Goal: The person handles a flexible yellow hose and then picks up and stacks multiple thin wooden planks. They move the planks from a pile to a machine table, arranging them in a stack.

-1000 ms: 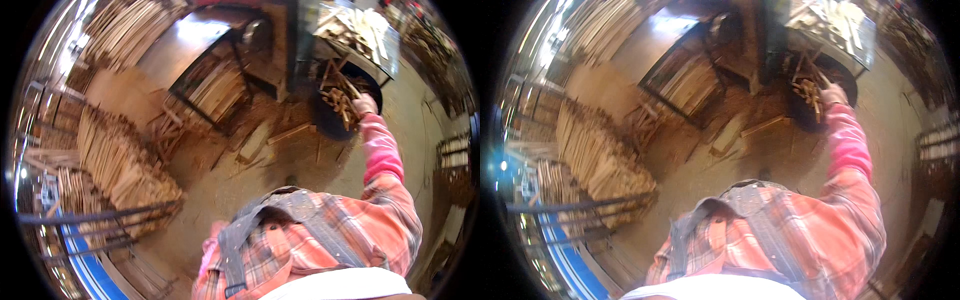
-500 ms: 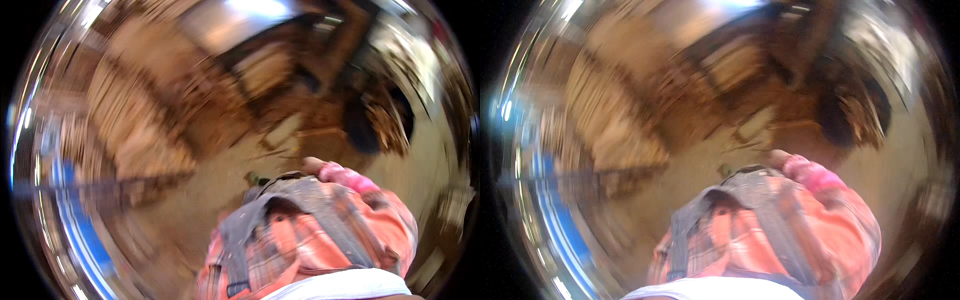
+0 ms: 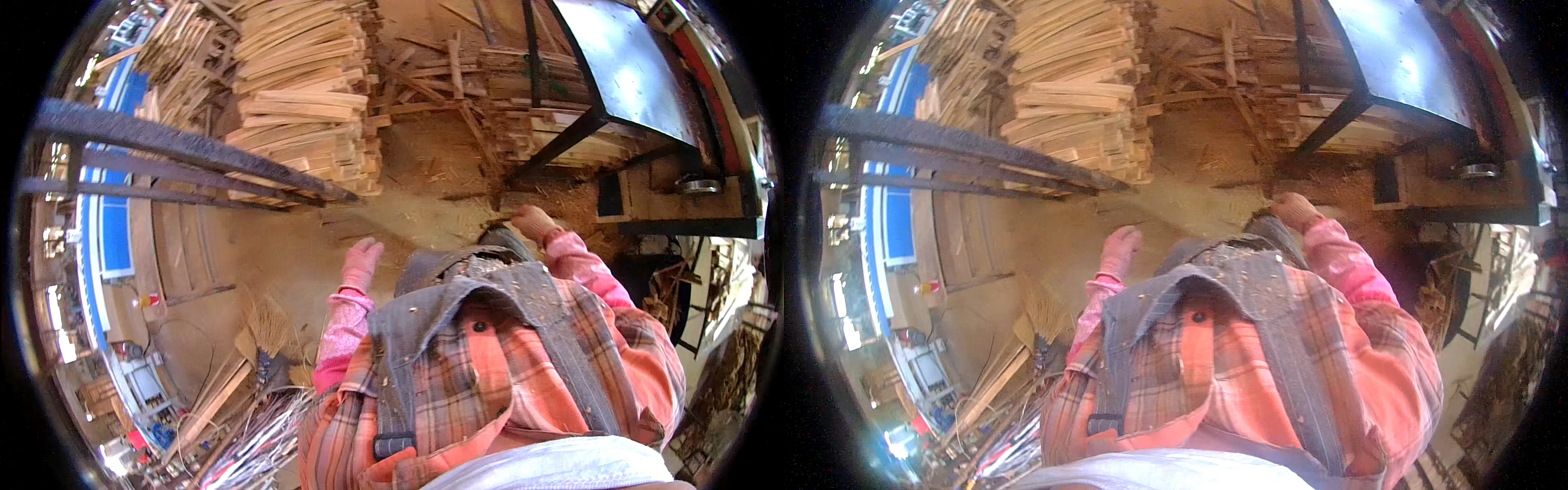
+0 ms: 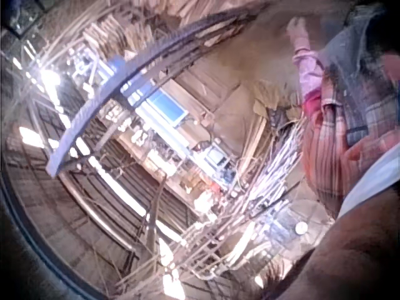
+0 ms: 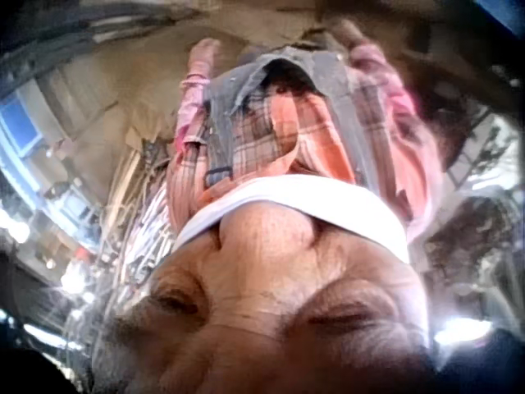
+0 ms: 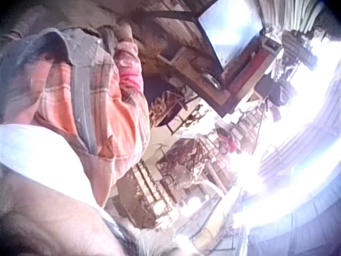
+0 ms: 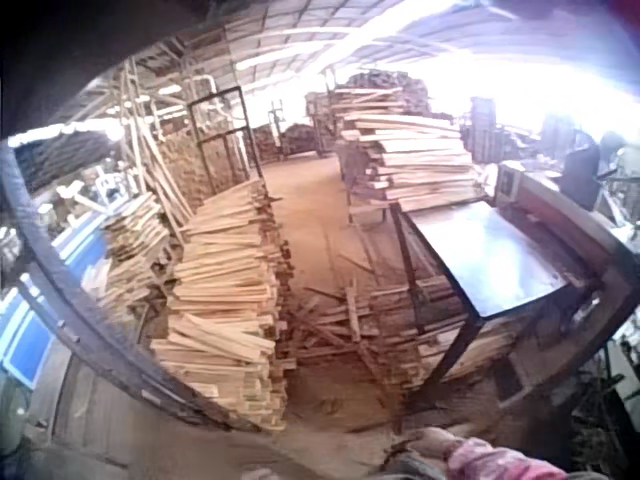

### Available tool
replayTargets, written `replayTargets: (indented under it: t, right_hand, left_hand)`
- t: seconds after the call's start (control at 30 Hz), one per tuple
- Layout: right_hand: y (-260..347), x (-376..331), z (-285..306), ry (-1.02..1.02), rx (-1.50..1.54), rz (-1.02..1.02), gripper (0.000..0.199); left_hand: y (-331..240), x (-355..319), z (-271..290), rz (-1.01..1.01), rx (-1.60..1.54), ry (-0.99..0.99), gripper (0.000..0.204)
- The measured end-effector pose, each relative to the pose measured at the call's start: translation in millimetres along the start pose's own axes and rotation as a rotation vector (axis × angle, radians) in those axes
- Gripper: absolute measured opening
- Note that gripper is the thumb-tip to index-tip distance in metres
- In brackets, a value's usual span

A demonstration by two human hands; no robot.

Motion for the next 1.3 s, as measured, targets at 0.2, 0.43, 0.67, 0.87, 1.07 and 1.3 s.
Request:
replayTargets:
  t: [0.2, 0.43, 0.67, 0.87, 1.07, 1.3]
  right_hand:
    - [31.6, 115.1, 48.6, 0.081, -0.268, 0.334, 0.030]
    - [111.6, 197.5, 14.0, 0.182, -0.310, 0.279, 0.040]
    - [211.7, 307.2, 106.0, 0.218, -0.150, 0.470, 0.043]
    - [241.8, 437.7, 89.4, 0.452, -0.043, 0.399, 0.048]
    - [408.7, 417.6, 78.4, 0.518, -0.422, 0.456, 0.064]
    - [464.5, 474.6, 0.0, 0.621, -0.303, 0.267, 0.067]
  left_hand:
    - [-109.3, 64.1, 1.2, -0.194, -0.387, 0.063, 0.031]
    - [-104.4, 86.5, 27.1, 0.382, -0.542, -0.203, 0.044]
    - [-88.4, 244.9, 50.0, 0.244, -0.346, -0.321, 0.042]
    - [-122.4, 320.7, 78.6, 0.415, -0.216, -0.439, 0.064]
    - [-99.4, 369.4, 114.4, 0.540, -0.246, -0.591, 0.070]
    - [-73.5, 435.9, 116.2, 0.729, -0.263, -0.580, 0.078]
Point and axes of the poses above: each hand's wrist, its own x-axis towards the middle knuckle, its own z-axis out of the back of the hand, y = z × x, the point moved 3 cm from there along x, towards the middle knuckle, and after that the axes turned 2 degrees about -z, right-handed, at the moved point
